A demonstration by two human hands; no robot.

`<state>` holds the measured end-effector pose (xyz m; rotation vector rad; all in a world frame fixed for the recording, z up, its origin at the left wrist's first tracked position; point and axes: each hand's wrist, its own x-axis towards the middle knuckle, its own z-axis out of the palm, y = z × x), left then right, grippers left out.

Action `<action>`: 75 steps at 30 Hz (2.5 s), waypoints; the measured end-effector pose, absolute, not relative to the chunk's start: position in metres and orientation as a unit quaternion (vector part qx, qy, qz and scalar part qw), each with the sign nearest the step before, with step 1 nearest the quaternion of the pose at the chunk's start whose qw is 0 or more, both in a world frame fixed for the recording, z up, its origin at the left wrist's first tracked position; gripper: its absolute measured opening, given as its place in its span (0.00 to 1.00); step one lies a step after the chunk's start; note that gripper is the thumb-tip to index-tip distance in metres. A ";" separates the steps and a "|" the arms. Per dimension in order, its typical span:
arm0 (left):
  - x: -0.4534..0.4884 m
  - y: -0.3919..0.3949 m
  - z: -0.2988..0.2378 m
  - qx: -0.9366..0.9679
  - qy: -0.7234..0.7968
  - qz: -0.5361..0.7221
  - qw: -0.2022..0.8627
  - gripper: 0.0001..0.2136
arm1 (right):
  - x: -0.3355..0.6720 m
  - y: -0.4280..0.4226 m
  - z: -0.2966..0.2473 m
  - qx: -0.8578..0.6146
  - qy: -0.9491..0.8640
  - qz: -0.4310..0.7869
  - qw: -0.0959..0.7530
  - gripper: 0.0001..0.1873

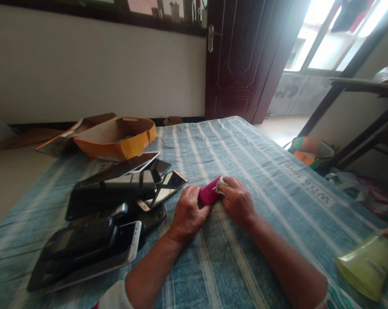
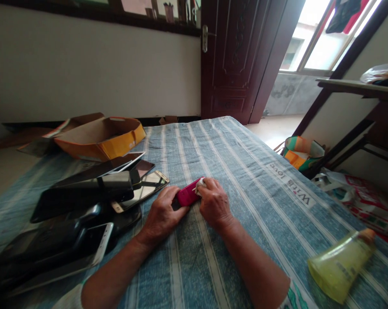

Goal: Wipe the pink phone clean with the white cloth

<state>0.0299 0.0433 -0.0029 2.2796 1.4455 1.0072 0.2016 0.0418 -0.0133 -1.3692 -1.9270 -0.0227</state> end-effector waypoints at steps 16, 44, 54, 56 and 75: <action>0.029 0.044 -0.002 0.784 0.499 0.345 0.129 0.12 | 0.211 0.043 -0.006 -0.574 -0.734 0.072 0.357 0.12; 0.029 0.043 -0.002 0.784 0.499 0.347 0.129 0.12 | 0.233 0.056 -0.020 -0.501 -0.705 0.090 0.494 0.16; 0.030 0.043 -0.001 0.784 0.502 0.345 0.123 0.11 | 0.223 0.049 -0.019 -0.558 -0.711 -0.003 0.429 0.16; 0.030 0.043 -0.001 0.785 0.501 0.343 0.124 0.11 | 0.222 0.047 -0.016 -0.564 -0.722 -0.008 0.401 0.16; 0.029 0.043 -0.004 0.784 0.499 0.349 0.120 0.12 | 0.221 0.051 -0.014 -0.610 -0.695 0.065 0.374 0.16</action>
